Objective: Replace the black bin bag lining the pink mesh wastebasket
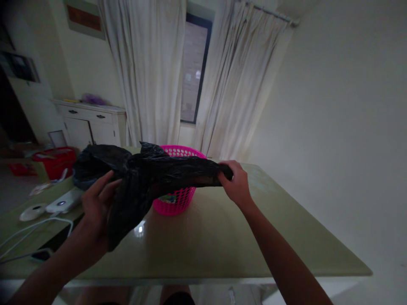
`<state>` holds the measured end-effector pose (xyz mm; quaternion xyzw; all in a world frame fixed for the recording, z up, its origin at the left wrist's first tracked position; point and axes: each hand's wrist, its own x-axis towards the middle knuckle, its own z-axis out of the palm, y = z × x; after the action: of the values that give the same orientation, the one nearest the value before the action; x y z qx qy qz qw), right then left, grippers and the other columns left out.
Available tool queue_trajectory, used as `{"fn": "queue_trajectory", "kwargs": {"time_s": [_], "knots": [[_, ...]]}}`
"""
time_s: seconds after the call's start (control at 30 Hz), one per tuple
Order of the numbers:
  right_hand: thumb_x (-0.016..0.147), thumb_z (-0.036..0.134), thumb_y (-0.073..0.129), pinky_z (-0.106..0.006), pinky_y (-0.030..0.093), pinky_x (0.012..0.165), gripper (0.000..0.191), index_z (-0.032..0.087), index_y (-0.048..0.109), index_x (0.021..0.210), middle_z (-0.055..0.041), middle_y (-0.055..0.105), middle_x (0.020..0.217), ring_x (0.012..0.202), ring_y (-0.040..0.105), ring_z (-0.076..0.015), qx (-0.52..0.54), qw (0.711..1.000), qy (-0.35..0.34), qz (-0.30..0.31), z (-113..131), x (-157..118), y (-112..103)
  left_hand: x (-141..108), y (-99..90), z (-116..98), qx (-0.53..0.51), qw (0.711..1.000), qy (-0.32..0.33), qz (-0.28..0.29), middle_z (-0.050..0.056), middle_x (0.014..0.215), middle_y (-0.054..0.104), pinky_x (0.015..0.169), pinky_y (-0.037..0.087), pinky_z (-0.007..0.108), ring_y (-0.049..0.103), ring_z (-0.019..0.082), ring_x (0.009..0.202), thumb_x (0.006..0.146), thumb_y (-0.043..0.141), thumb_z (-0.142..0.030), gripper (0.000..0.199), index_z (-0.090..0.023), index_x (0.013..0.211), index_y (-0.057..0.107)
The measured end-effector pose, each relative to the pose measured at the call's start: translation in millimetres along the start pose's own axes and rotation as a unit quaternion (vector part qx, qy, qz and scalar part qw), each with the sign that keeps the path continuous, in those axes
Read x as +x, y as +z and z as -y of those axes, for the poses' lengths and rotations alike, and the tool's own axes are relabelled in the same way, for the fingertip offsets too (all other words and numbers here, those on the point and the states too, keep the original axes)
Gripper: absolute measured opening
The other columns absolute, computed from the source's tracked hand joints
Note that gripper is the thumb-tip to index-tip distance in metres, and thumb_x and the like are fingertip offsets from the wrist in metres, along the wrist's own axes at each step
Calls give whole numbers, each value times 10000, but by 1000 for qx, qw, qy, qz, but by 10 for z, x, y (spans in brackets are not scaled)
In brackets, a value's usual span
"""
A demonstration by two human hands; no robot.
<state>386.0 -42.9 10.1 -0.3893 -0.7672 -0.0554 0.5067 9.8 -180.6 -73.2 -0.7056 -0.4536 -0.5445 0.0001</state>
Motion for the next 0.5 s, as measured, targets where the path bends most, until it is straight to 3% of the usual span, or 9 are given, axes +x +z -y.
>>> {"fn": "queue_trajectory", "kwargs": {"time_s": [0.07, 0.13, 0.23, 0.3, 0.37, 0.43, 0.5], "knots": [[939, 335, 721, -510, 604, 1002, 324, 238, 752, 1247, -117, 781, 1198, 1117, 731, -319, -33, 998, -45, -31, 23, -12, -12, -100, 30, -26, 58, 998, 37, 15, 172, 1741, 483, 1256, 539, 647, 542, 411, 1582, 938, 825, -348, 1134, -383, 1826, 122], [943, 319, 729, -537, 583, 1070, 430, 235, 720, 1364, -144, 760, 1318, 1225, 708, -338, -45, 994, -91, -40, 77, -32, -11, -102, 62, -53, 129, 989, 66, 10, 175, 1783, 433, 1317, 445, 684, 419, 439, 1665, 961, 819, -364, 996, -353, 1798, 279], [983, 233, 611, -474, 592, 1048, 348, 255, 752, 1300, -103, 789, 1247, 1175, 733, -294, 4, 993, -118, 26, 218, -21, 29, 191, 78, -73, 124, 990, 47, -38, 173, 1748, 481, 1356, 378, 652, 404, 425, 1671, 1001, 763, -487, 687, -266, 1616, 551], [956, 186, 543, -418, 598, 967, 335, 264, 781, 1179, -60, 805, 1102, 1047, 749, -260, 47, 994, -76, 56, 318, 28, 79, 554, 54, -22, 65, 994, -15, -86, 161, 1584, 633, 1323, 436, 568, 580, 368, 1530, 1077, 603, -499, 418, -214, 1369, 694], [927, 196, 521, -384, 582, 891, 343, 262, 777, 1145, -36, 801, 1013, 946, 738, -242, 87, 995, -6, 56, 381, 94, 142, 950, 22, 99, 31, 992, -99, -78, 140, 1313, 765, 1200, 543, 502, 710, 341, 1309, 1097, 508, -508, 388, -220, 1246, 721], [933, 254, 530, -365, 552, 822, 342, 260, 747, 1198, -22, 792, 961, 865, 718, -231, 120, 989, 65, 53, 374, 157, 214, 1279, 8, 256, 44, 983, -168, -64, 135, 1097, 783, 1092, 585, 517, 748, 381, 1166, 1035, 576, -472, 318, -217, 1155, 724], [918, 318, 571, -348, 510, 744, 335, 262, 694, 1224, 2, 762, 863, 749, 672, -219, 126, 982, 135, 48, 283, 199, 288, 1475, 26, 391, 59, 974, -216, -26, 120, 896, 741, 1038, 590, 508, 761, 415, 1085, 943, 694, -431, 214, -221, 908, 707]]}}
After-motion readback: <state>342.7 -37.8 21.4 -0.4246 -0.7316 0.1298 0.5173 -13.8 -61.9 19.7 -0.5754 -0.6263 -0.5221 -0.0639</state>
